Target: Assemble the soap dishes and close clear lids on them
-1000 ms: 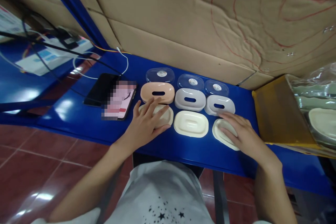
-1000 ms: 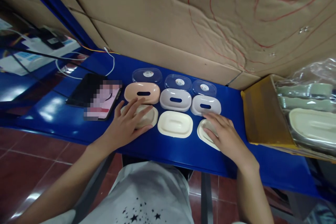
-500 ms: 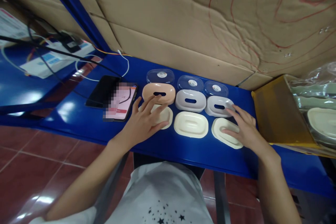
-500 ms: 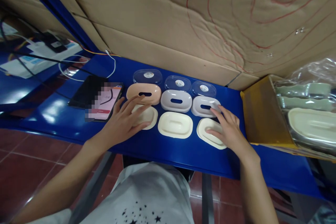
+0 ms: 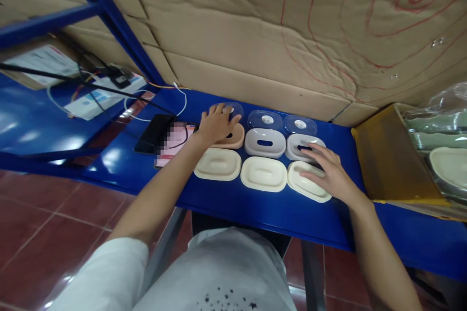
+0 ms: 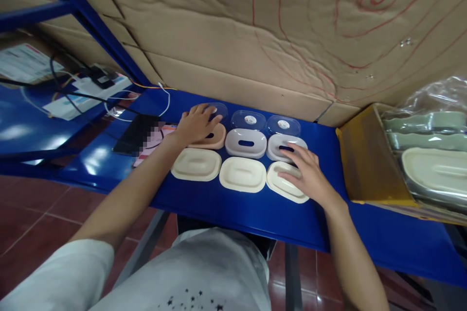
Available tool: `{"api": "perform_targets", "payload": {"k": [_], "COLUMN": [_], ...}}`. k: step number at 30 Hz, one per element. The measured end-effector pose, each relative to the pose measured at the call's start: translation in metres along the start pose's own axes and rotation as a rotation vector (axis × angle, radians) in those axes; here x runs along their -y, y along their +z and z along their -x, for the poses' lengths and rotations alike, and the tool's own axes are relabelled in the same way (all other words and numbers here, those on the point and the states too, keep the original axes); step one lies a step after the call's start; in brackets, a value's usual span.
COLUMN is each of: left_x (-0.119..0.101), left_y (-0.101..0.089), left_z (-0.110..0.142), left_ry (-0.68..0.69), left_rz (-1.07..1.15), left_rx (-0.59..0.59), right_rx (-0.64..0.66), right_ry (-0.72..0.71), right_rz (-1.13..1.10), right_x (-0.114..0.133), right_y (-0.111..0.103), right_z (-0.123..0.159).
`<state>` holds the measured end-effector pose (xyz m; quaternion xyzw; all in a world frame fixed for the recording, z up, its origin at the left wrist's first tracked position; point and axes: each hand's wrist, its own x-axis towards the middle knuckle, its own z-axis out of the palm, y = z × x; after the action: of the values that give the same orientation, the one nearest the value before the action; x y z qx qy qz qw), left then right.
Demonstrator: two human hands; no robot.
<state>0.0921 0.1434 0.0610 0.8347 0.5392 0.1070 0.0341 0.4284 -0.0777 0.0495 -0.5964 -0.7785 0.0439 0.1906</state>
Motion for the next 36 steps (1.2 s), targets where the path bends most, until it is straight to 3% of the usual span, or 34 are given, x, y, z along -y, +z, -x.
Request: {"api": "perform_targets", "payload": {"k": [8,15,18,22,25,28,32,36], "left_x": [0.0,0.001,0.005,0.013,0.021,0.033,0.043,0.03], "left_y": [-0.003,-0.009,-0.02,-0.032,-0.033,-0.028,-0.025,-0.026], "left_z": [0.005,0.013,0.036,0.088,0.127,0.148,0.14,0.116], "left_ry": [0.014,0.127,0.189,0.294,0.346,0.337,0.273,0.206], "left_rz": [0.013,0.075,0.079,0.135,0.203,0.244,0.249,0.186], "left_rx": [0.023,0.06,-0.046,-0.132,-0.187,-0.213,-0.206,-0.144], "right_rx": [0.027,-0.02,-0.061,-0.123,-0.146,-0.143,-0.151,-0.161], "right_ry": [0.025,-0.005,-0.03,-0.049,-0.064,-0.064,-0.047,-0.037], "right_rz": [-0.013,-0.027,-0.031,-0.031,-0.032,-0.033,-0.03,-0.014], "right_x": [0.008,0.005,0.004,0.001,-0.001,-0.002,-0.001,0.001], "right_y": [0.022,0.021,0.019,0.02,0.021,0.022,0.021,0.02], "right_z": [-0.007,-0.009,-0.008,-0.007,-0.007,-0.008,-0.009,-0.009]}}
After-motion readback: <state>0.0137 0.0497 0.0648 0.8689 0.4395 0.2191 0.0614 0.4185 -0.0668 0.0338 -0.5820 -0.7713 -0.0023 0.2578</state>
